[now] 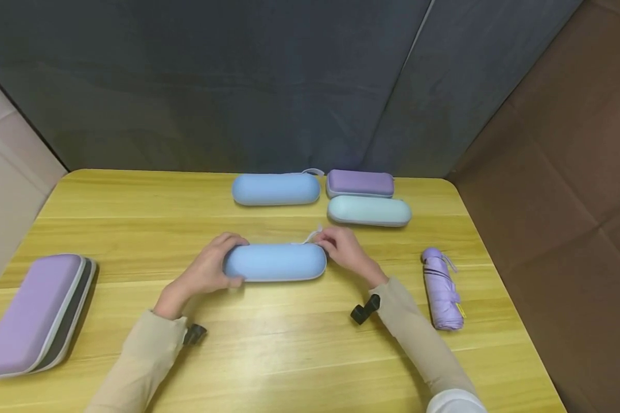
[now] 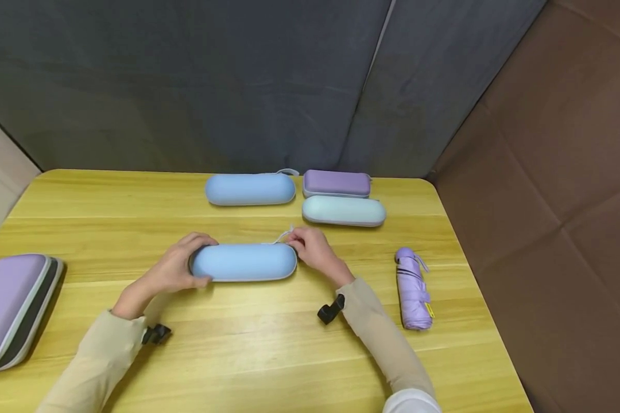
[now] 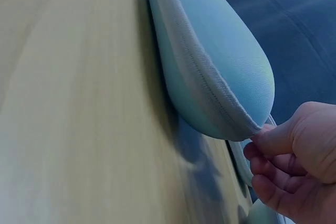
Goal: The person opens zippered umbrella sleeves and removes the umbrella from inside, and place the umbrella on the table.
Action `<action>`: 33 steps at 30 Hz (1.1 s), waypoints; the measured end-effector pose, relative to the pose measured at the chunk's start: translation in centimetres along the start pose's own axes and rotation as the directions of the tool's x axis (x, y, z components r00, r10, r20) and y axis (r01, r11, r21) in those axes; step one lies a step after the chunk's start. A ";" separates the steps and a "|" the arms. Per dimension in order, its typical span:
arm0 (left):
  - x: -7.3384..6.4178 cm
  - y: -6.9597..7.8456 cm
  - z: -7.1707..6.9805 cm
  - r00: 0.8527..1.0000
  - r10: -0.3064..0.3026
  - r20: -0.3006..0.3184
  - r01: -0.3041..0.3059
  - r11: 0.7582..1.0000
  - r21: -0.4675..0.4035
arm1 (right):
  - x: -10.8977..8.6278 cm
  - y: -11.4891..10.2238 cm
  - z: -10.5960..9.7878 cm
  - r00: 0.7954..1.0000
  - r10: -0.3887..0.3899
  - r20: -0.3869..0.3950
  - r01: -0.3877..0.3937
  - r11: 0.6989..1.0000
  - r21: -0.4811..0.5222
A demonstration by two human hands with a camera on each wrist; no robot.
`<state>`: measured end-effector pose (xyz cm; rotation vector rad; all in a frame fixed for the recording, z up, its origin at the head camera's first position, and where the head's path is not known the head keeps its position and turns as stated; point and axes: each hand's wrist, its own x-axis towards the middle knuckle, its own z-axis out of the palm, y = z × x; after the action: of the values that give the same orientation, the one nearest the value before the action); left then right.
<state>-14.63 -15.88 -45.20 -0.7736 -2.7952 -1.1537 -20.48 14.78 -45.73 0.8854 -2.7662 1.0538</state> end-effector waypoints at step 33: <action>-1.3 2.2 1.1 0.990 -0.087 -0.115 0.104 0.982 0.156 | -3.8 -2.1 0.8 0.982 0.176 -0.073 -0.177 0.984 -0.007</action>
<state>-12.28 -14.38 -44.86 -0.5524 -2.8190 -0.9337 -16.06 14.88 -45.99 0.5953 -2.8295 1.0664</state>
